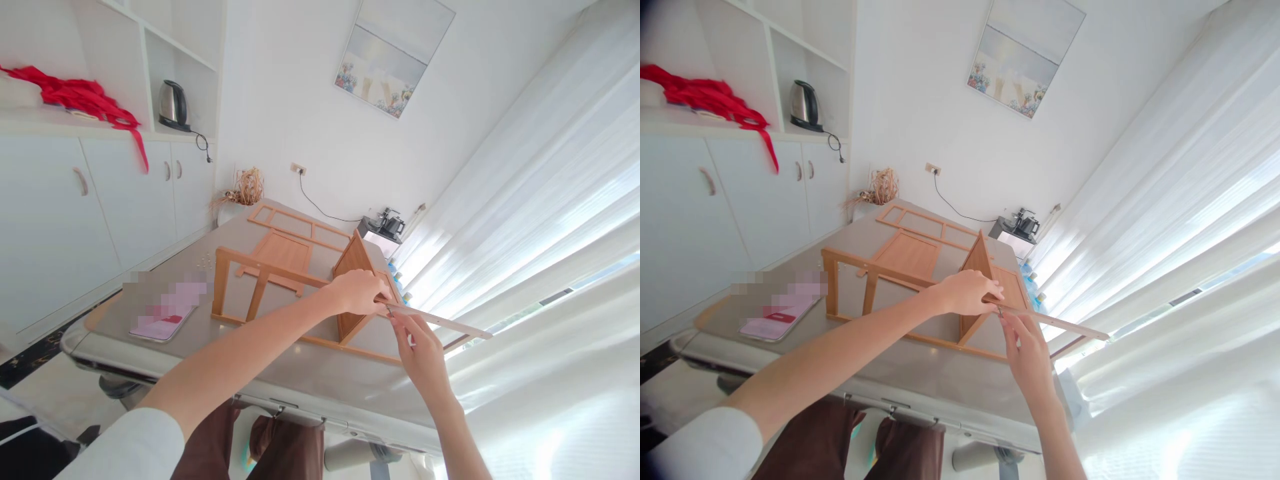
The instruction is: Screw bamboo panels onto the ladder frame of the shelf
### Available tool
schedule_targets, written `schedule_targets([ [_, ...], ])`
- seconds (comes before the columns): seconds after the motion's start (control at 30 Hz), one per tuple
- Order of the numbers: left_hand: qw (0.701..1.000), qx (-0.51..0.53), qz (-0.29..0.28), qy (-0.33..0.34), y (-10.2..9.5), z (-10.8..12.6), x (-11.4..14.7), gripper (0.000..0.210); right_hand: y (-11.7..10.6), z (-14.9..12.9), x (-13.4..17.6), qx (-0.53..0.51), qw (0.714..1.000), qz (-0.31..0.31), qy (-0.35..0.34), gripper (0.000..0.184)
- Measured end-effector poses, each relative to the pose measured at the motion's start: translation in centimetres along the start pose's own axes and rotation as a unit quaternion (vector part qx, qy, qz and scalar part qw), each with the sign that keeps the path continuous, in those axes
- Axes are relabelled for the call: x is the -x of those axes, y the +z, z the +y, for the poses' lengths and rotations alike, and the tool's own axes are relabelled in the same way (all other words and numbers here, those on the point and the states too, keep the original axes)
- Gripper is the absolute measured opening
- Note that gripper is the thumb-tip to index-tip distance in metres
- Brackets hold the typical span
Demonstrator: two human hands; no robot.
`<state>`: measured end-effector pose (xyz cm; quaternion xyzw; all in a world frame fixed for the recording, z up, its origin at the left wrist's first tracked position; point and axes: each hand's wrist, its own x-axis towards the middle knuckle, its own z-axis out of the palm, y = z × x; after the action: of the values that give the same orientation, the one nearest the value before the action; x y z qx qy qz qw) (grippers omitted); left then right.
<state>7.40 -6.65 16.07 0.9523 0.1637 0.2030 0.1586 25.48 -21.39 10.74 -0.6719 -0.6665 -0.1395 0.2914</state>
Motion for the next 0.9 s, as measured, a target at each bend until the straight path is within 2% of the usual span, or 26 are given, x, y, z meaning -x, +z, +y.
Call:
schedule_targets([
  [0.1,1.000,0.008,0.004,-0.002,0.2,-0.1,0.0,0.038,0.3,-1.2,0.1,-0.059,0.996,-0.004,0.063,0.033],
  [0.2,1.000,0.002,0.012,-0.002,0.3,-0.3,-0.1,0.039,0.7,-2.6,0.2,-0.147,0.979,-0.020,0.137,0.037],
  [0.3,1.000,-0.002,0.010,-0.010,0.4,-0.3,0.0,0.040,1.2,-3.7,0.3,-0.202,0.965,-0.004,0.164,0.039],
  [0.4,1.000,-0.006,0.007,-0.008,0.2,-0.2,0.1,0.040,1.8,-4.0,0.5,-0.206,0.965,0.030,0.159,0.041],
  [0.67,1.000,0.005,0.009,0.000,-0.1,0.0,0.2,0.039,2.3,-3.8,0.7,-0.133,0.979,0.107,0.109,0.034],
  [0.9,1.000,0.008,0.011,-0.007,0.2,0.0,0.2,0.037,2.1,-2.2,1.1,-0.060,0.991,0.118,0.023,0.024],
])
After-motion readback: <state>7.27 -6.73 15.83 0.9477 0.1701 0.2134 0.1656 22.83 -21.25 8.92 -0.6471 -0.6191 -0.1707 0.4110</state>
